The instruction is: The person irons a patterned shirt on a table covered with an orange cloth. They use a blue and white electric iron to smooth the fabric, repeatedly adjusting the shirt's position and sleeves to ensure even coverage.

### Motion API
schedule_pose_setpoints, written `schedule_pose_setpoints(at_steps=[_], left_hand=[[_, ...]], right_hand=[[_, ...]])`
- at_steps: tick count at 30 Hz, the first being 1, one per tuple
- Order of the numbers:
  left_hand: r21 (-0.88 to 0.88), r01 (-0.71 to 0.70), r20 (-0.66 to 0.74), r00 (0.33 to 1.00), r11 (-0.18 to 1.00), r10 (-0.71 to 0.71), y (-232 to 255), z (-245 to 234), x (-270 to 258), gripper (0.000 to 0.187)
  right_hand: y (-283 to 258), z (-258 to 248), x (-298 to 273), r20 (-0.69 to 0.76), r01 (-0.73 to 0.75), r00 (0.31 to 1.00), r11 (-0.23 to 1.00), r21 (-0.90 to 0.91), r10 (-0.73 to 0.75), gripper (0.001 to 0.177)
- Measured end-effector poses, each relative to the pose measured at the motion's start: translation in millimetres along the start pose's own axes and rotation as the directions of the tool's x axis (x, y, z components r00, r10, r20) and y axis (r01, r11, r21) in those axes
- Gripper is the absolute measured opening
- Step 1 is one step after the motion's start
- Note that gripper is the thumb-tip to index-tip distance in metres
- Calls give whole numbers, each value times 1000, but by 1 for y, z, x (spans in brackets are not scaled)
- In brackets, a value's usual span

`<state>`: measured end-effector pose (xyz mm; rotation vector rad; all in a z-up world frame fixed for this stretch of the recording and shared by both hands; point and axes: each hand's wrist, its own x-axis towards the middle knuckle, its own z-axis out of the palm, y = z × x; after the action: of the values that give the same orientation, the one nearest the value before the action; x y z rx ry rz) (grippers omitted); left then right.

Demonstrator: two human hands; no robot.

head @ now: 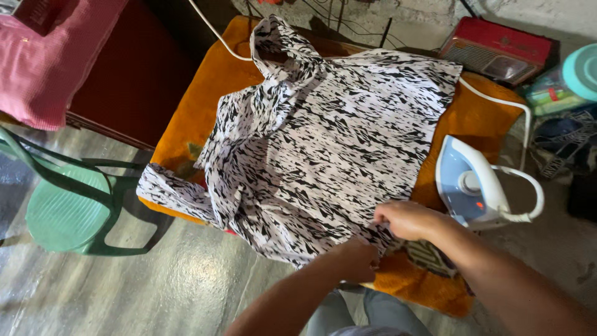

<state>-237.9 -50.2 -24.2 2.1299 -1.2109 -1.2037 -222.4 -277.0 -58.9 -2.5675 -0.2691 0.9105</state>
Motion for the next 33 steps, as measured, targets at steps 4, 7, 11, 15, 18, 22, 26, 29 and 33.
schedule_pose_setpoints(at_steps=[4, 7, 11, 15, 18, 22, 26, 29, 33], left_hand=[[-54, 99, -21, 995, 994, -100, 17, -19, 6, 35], [-90, 422, -126, 894, 902, -430, 27, -38, 7, 27], [-82, 578, -298, 763, 812, -573, 9, -42, -20, 27], [68, 560, -330, 794, 826, -511, -2, -31, -44, 35], [28, 627, -272, 754, 778, -598, 0, -26, -47, 31], [109, 741, -449, 632, 663, -632, -1, -27, -53, 27], [-216, 817, -674, 271, 535, -687, -9, -30, -72, 41], [-630, 620, -579, 26, 468, -815, -15, -33, -78, 43], [-807, 399, -498, -65, 435, -865, -30, -27, -75, 52]], right_hand=[[-18, -30, -12, 200, -106, 963, 934, -342, 183, 23], [-11, -70, -31, -274, -435, 865, 900, 11, 421, 20], [40, -111, -65, -300, -491, 871, 719, -492, 390, 26], [84, -124, -59, -227, -706, 687, 708, 18, 691, 44], [88, -127, -60, -198, -712, 681, 701, 44, 705, 51], [54, -152, -91, -226, -613, 751, 782, 107, 620, 58], [-9, -164, -116, -83, -414, 893, 878, 239, 443, 62], [-59, -143, -113, -102, -145, 982, 977, 155, 162, 52], [-110, -90, -84, -66, 48, 997, 990, 130, -39, 56]])
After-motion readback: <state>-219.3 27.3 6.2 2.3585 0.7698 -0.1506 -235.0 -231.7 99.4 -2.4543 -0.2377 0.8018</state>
